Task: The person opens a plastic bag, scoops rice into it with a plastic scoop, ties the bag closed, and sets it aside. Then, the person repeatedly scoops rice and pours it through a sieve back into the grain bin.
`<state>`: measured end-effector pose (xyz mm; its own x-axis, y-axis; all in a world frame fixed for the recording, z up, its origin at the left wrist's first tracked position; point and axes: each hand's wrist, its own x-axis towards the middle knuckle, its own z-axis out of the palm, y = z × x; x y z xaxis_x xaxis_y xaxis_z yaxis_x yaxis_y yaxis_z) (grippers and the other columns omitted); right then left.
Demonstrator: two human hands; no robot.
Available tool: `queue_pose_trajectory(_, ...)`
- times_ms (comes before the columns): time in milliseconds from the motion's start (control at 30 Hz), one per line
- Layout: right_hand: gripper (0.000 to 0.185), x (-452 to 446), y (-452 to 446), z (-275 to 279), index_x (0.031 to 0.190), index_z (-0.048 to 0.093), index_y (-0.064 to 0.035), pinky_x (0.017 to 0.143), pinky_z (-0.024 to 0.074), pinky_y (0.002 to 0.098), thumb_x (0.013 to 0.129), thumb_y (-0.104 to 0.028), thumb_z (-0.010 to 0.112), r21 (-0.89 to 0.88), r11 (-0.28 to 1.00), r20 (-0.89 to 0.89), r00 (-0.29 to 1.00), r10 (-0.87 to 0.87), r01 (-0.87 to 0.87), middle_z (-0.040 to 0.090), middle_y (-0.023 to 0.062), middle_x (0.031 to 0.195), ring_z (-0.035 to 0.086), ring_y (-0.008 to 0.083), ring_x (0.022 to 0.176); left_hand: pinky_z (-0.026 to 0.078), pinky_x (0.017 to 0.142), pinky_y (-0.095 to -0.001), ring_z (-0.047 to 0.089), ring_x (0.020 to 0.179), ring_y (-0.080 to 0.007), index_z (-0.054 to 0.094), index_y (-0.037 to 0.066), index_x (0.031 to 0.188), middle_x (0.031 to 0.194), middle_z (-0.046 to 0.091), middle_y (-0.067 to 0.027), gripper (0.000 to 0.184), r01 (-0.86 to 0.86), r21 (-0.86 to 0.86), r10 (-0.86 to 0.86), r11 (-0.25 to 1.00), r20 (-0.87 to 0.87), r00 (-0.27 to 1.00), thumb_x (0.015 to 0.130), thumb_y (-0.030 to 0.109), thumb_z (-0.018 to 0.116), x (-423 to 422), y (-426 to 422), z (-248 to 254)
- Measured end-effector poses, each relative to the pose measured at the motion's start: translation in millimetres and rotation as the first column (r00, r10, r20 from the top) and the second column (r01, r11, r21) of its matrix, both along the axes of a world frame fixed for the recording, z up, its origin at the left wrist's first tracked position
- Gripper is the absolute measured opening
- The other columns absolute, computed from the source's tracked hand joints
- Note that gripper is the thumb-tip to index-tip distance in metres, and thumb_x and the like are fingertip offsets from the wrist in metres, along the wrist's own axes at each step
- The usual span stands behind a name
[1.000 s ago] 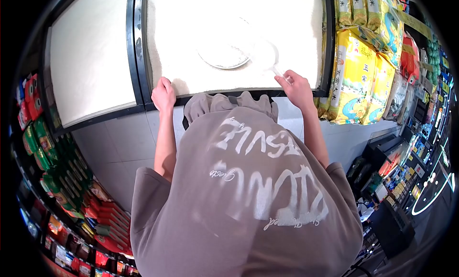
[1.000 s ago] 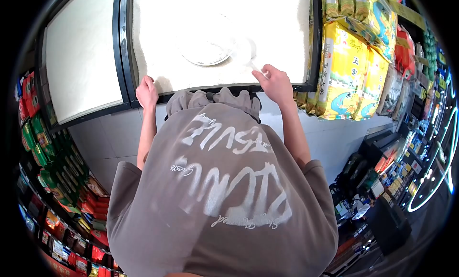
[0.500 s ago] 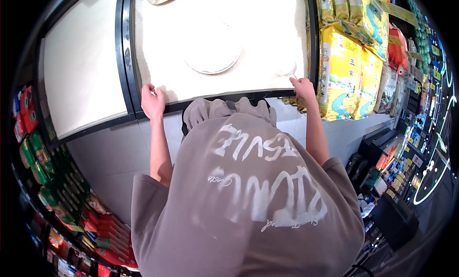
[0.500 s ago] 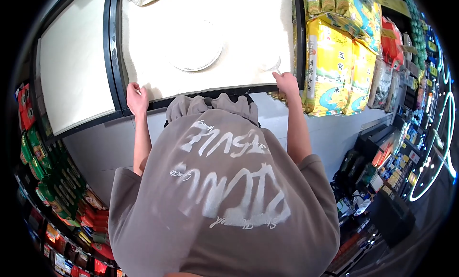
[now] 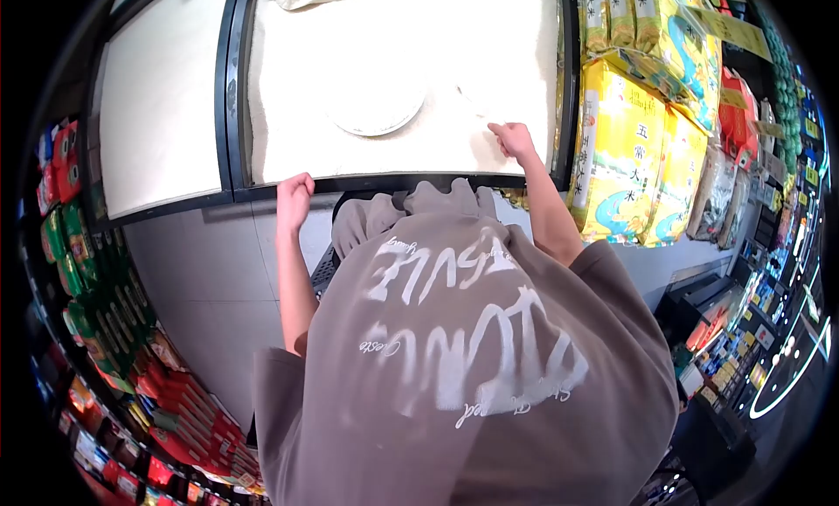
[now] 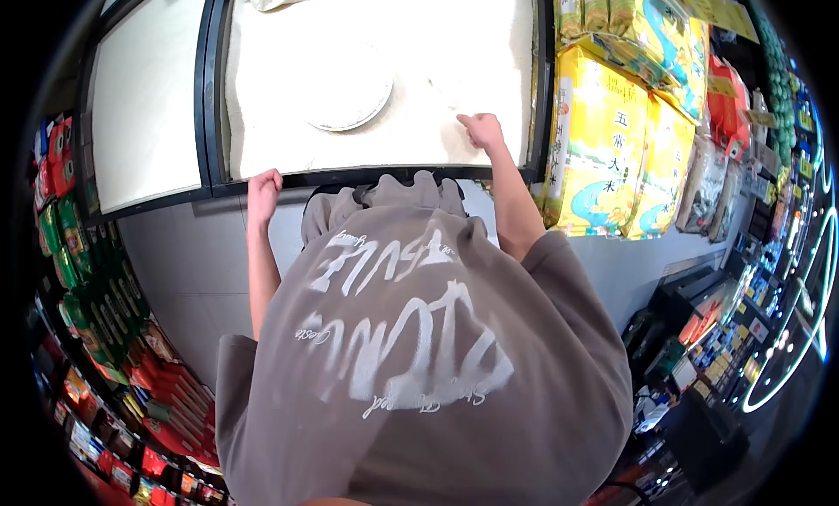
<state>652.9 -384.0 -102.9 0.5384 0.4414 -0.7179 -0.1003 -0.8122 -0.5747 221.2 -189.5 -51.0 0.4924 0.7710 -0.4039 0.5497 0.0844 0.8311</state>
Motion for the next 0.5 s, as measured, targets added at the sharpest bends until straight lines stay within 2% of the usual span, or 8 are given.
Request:
queue_pose_trajectory(67,0.035,2,-17,15,0.064,0.052,-0.0029,0.035,0.0314,0.0288,0.08,-0.028,0.071,0.055,0.998,-0.036,0.999,-0.004,0.006,0.049,0.0029,0.054,0.043,0.0127,0.037,0.028,0.045,-0.0235,0.038,0.05,-0.0063,0.053,0.005,0.065,0.053,0.043,0.0018,0.021,-0.091,-0.316,0.121,0.944,0.076,0.99,0.08,0.006,0.038,-22,-32,-17)
queue_pose_trajectory(133,0.031,5,-25,40,0.067,0.051,-0.004,0.034,0.0284,0.0272,0.081,-0.025,0.07,0.095,0.995,-0.092,0.996,-0.022,0.031,0.046,0.0012,0.053,0.041,0.0108,0.036,0.025,0.039,-0.0223,0.037,0.043,-0.0054,0.058,0.005,0.076,0.056,0.046,0.0025,0.032,-0.273,-0.52,0.318,0.809,-0.004,0.948,0.093,0.027,0.042,-50,-71,-47)
queue_pose_trajectory(167,0.03,5,-28,50,0.069,0.051,-0.0046,0.033,0.0271,0.0262,0.082,-0.024,0.07,0.123,0.992,-0.123,0.992,-0.026,0.041,0.045,0.0006,0.053,0.04,0.0097,0.036,0.039,0.047,-0.0242,0.051,0.056,-0.0101,0.058,0.004,0.094,0.074,0.057,-0.0037,0.035,-0.353,-0.522,0.282,0.777,-0.212,0.936,0.092,0.038,0.048,-53,-83,-45)
queue_pose_trajectory(233,0.031,4,-29,62,0.07,0.051,-0.0053,0.033,0.0266,0.025,0.084,-0.027,0.069,0.162,0.987,-0.138,0.99,0.029,-0.006,0.044,-0.001,0.052,0.038,0.0081,0.035,0.051,0.069,-0.0325,0.059,0.085,-0.021,0.049,0.002,0.12,0.104,0.058,-0.0132,0.057,-0.49,-0.525,0.388,0.696,-0.299,0.872,0.088,0.049,0.054,-41,-110,-55)
queue_pose_trajectory(267,0.032,3,-27,68,0.07,0.052,-0.0051,0.033,0.0271,0.0247,0.085,-0.028,0.068,0.175,0.984,-0.154,0.987,0.044,-0.017,0.044,-0.0014,0.052,0.039,0.0079,0.036,0.051,0.069,-0.0325,0.059,0.085,-0.021,0.049,0.002,0.12,0.104,0.058,-0.0132,0.057,-0.493,-0.519,0.386,0.698,-0.307,0.87,0.088,0.049,0.054,-26,-113,-45)
queue_pose_trajectory(333,0.032,-2,-18,80,0.07,0.052,-0.0049,0.034,0.0276,0.0244,0.086,-0.03,0.067,0.193,0.981,-0.173,0.983,0.054,-0.02,0.044,-0.0018,0.052,0.039,0.0077,0.036,0.046,0.093,-0.0409,0.052,0.112,-0.0297,0.036,0.001,0.135,0.126,0.048,-0.0187,0.079,-0.529,-0.634,0.468,0.564,-0.282,0.837,0.082,0.052,0.063,7,-103,-21)
queue_pose_trajectory(467,0.036,-15,9,101,0.075,0.055,-0.0027,0.035,0.0283,0.0229,0.09,-0.035,0.06,0.146,0.976,-0.082,0.981,0.175,-0.162,0.044,-0.0021,0.052,0.039,0.0064,0.037,0.043,0.097,-0.0417,0.05,0.117,-0.0348,0.037,0.0,0.136,0.136,0.042,-0.0213,0.083,-0.388,-0.508,0.361,0.769,-0.154,0.92,0.077,0.047,0.071,14,-85,-53)
queue_pose_trajectory(500,0.037,-18,15,104,0.076,0.056,-0.0022,0.035,0.0288,0.0229,0.091,-0.036,0.059,0.114,0.972,-0.05,0.976,0.211,-0.205,0.044,-0.0022,0.052,0.038,0.0064,0.037,0.042,0.098,-0.0403,0.05,0.118,-0.0342,0.04,-0.001,0.134,0.136,0.042,-0.0222,0.081,-0.189,-0.357,0.104,0.915,-0.243,0.964,0.075,0.044,0.073,10,-80,-63)
